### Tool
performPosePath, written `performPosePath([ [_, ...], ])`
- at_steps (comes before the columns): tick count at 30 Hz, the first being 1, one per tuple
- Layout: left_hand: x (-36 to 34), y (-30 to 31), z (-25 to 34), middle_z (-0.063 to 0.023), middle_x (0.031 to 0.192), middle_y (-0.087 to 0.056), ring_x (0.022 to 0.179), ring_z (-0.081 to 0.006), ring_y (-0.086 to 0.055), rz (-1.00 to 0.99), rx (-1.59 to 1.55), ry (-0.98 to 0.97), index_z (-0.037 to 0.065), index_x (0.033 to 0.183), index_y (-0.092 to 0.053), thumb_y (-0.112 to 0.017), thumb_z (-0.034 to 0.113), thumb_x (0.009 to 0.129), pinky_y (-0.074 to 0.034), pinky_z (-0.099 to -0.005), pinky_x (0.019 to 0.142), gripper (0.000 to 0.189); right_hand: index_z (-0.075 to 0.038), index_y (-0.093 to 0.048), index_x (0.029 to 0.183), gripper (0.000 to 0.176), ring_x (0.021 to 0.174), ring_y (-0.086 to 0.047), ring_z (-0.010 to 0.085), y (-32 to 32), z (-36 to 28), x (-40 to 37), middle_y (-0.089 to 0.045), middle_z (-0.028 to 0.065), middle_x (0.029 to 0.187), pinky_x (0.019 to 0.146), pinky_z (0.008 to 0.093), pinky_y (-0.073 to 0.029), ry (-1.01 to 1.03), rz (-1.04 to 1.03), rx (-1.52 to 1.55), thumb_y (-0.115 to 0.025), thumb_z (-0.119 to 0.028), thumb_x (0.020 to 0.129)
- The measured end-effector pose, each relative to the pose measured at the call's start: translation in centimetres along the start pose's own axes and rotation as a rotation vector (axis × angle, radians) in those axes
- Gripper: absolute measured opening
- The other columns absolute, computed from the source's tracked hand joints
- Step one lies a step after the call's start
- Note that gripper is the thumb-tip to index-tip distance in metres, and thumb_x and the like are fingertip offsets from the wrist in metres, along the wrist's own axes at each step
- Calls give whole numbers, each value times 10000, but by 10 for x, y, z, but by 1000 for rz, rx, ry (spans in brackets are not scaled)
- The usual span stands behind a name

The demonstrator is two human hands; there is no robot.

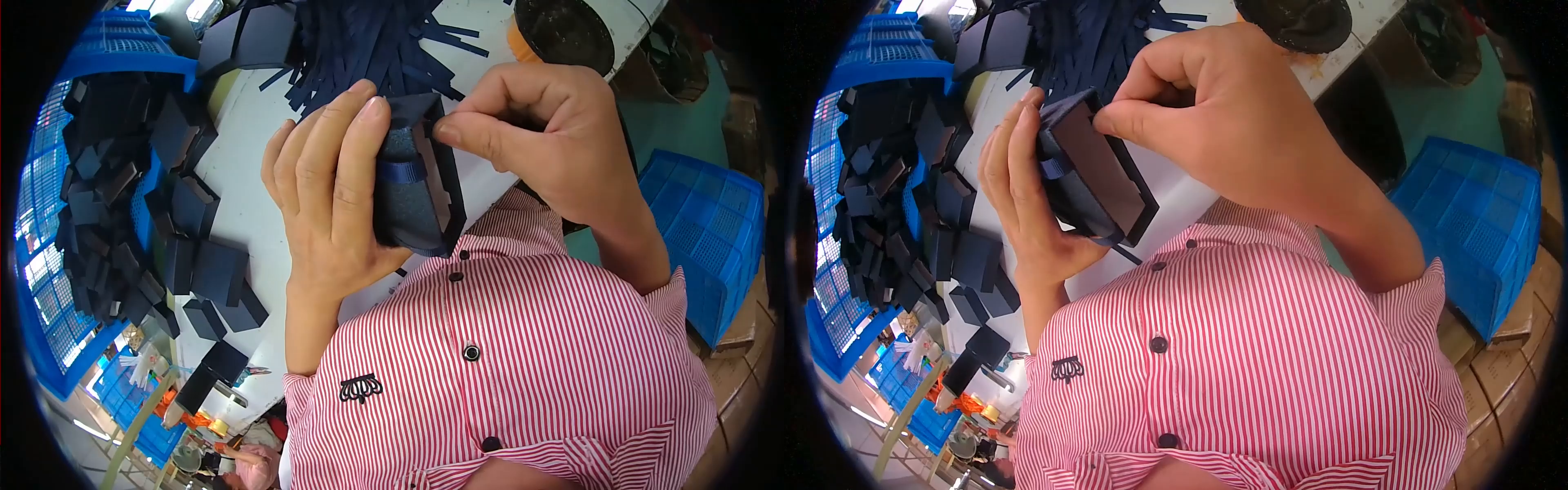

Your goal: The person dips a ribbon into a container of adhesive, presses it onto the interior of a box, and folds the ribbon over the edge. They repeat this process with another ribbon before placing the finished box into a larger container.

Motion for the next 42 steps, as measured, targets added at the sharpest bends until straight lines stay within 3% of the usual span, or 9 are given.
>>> performPosePath([
  [6, 0, -3, 3, -148, 1319, -534, 1201, -321, -499, -15, 36, -52, 15, 1351, -491, -789, 296, 594, -339, -452, 1032, 861, -5, -599, 723, 128, 574, -518, 27, -8, 12, 4, -589, -8, 633, 515, 183, -391, -65, -23, 35, -707, -2, 791],
  [9, 0, -9, 6, -114, 1291, -555, 1179, -289, -513, -40, 69, -43, 44, 1326, -530, -777, 297, 597, -319, -447, 1033, 810, 6, -582, 634, 209, 492, -515, 155, -11, 34, 10, -544, 88, 559, 489, 278, -408, -169, 1, -34, -735, -128, 680],
  [13, -4, -22, 0, -74, 1271, -567, 1159, -262, -523, -73, 16, 14, 67, 1311, -554, -778, 259, 563, -305, -437, 1031, 804, 3, -581, 643, 224, 512, -522, 165, -19, 55, 11, -530, 91, 559, 493, 289, -401, -181, -59, -105, -737, -153, 674],
  [20, -7, -14, -8, -131, 1300, -537, 1191, -325, -497, -90, -50, 75, 35, 1363, -477, -820, 256, 509, -331, -429, 1034, 946, -13, -701, 827, 195, 573, -526, 72, -19, 45, 2, -636, 28, 670, 524, 248, -392, -232, -219, 172, -700, -201, 877],
  [32, -7, -17, -4, -147, 1301, -528, 1193, -338, -491, -111, -35, 64, 31, 1387, -450, -822, 242, 510, -351, -430, 1027, 976, 7, -665, 738, 245, 517, -513, 132, -25, 43, 6, -610, 70, 622, 504, 277, -387, -81, -117, -41, -709, -209, 843],
  [35, -10, -18, -15, -153, 1315, -505, 1207, -334, -490, -112, -154, 159, 35, 1413, -426, -846, 235, 493, -381, -419, 1020, 1030, 5, -687, 844, 203, 616, -589, 162, -26, 44, 2, -651, 89, 714, 582, 274, -441, -220, -249, 148, -711, -197, 839],
  [38, -16, -17, -26, -159, 1336, -475, 1227, -333, -485, -120, -256, 235, 40, 1440, -395, -872, 233, 468, -404, -404, 1015, 1100, -31, -695, 997, 194, 837, -644, 207, -2, 37, -4, -684, 108, 931, 729, 283, -485, -22, -10, 303, -673, -173, 867],
  [41, -17, -16, -30, -166, 1351, -454, 1241, -337, -484, -142, -250, 267, 46, 1456, -374, -886, 231, 445, -412, -395, 1013, 1148, -62, -675, 1134, 265, 1142, -587, 220, 18, -4, -18, -617, 138, 1260, 928, 336, -456, 380, -12, -338, -610, -72, 877],
  [42, -17, -16, -31, -167, 1348, -455, 1240, -337, -484, -143, -249, 268, 46, 1455, -375, -886, 229, 444, -413, -395, 1012, 1147, -80, -706, 1066, 254, 1165, -570, 253, 15, -12, -23, -605, 119, 1275, 959, 394, -442, 402, -51, -375, -642, -76, 820],
])
Point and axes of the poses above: each hand's wrist, its own x-axis towards the middle knuckle, its own y-axis out of the back of the hand, z = x × y, the point moved 10 cm from there along x, towards the middle knuckle
